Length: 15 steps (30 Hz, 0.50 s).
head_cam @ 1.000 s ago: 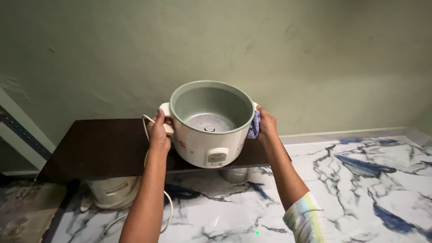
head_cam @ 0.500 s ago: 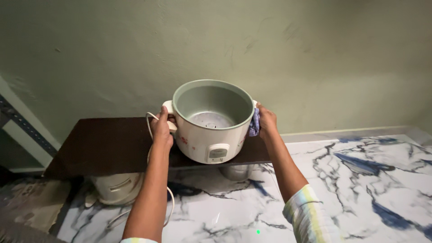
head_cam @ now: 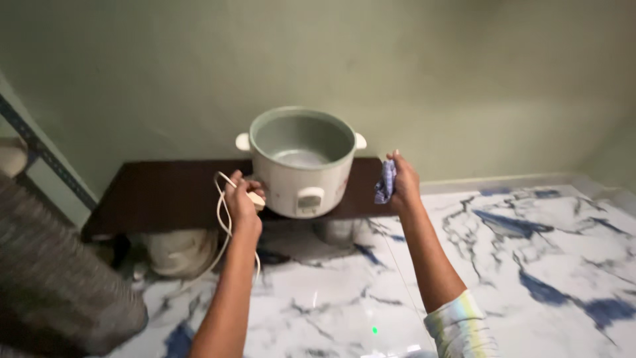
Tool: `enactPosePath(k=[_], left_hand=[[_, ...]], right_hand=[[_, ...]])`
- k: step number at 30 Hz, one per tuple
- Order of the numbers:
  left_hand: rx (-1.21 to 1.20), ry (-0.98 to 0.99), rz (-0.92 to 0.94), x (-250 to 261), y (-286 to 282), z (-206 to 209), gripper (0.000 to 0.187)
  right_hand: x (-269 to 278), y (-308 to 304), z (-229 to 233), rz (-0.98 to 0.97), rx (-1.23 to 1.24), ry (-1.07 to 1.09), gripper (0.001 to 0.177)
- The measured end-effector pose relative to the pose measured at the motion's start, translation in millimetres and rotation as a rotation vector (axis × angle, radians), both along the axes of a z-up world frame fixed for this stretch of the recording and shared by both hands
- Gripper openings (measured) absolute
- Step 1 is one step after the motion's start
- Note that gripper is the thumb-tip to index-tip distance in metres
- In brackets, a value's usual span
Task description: The person sits on the floor and wipes the metal lid, inner pot, and body of a rice cooker with a blue cloth. They reattach the lid, place the cooker on a low shelf, arrange the power cord, and switch on the wall socket.
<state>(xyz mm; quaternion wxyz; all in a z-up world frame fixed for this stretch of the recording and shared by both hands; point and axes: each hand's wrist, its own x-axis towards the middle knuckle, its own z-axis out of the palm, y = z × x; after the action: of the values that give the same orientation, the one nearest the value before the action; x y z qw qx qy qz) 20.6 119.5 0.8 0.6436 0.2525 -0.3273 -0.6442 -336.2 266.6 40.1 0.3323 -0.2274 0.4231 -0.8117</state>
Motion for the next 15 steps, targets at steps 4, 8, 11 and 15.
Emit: enactPosePath(k=[4, 8, 11, 15], left_hand=[[0.01, 0.097, 0.135, 59, 9, -4, 0.042], [0.17, 0.111, 0.252, 126, 10, -37, 0.048], [0.223, 0.02, 0.123, 143, 0, -78, 0.053], [-0.022, -0.409, 0.178, 134, -41, -110, 0.041]], right_hand=[[10, 68, 1, 0.059, 0.052, 0.009, 0.037], [18, 108, -6, 0.067, 0.079, -0.014, 0.037], [34, 107, -22, 0.1, 0.086, -0.052, 0.035], [61, 90, -38, 0.194, 0.037, -0.112, 0.032]])
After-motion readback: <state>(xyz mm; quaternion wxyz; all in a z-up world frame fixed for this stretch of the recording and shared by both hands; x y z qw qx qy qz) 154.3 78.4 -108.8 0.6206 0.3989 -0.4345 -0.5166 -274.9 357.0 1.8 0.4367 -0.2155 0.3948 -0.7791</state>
